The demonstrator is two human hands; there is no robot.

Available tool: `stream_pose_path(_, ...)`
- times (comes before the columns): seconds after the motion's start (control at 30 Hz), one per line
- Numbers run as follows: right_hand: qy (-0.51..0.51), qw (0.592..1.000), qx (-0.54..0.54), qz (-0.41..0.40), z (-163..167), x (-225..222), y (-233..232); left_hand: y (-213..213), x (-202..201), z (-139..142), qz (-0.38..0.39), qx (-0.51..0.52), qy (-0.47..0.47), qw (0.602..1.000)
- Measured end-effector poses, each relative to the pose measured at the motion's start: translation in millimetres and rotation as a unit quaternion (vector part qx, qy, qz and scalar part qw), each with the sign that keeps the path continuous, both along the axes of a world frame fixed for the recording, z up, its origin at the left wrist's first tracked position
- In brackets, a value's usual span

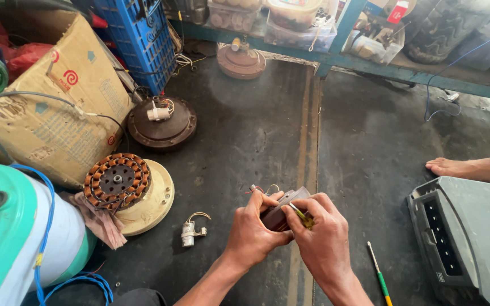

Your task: The person sits on the floor of a repair workshop and disassembles an electric fan motor. They use screwdrivers to unscrew and pry the motor housing apart, separate the cover from the stator, and work on the small capacitor and wiring attached to the motor.

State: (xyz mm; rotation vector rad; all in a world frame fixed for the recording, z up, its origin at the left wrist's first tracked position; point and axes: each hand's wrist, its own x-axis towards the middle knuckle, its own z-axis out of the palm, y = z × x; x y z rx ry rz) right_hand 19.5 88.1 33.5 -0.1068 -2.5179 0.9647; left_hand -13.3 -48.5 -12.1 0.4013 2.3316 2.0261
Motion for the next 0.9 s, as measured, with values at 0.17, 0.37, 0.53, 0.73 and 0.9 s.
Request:
stream_pose_path(0.17,-0.007,1.0,-0.013,-0.003,0.6,-1.4,0.0,-1.0,-0.1,2.1,-0.006,-0.01,-0.01,1.0)
stream_pose_path(0.37,0.022,0.999,-0.033,0.016,-3.3,-1.4,1.6,-0.5,0.4,2.1,-0.006,0.011,0.011,1.0)
stream_pose_path(0.53,0.064,0.997,-0.032,0.013,-13.3,-5.2,4.1,-1.0,-0.1,3.0,-0.011,0.002,0.003,1.0)
stream_pose_path(0.73,0.036,0.995,-0.084,-0.033,-17.1,-7.0,0.2,2.0,0.3,4.4,-0.002,-0.003,-0.007,1.0)
stream_pose_path(0.9,0.044,0.996,-0.072,0.023,-15.0,-2.3,4.8,-0.1,0.0,3.7,-0.002,-0.018,-0.038,0.999)
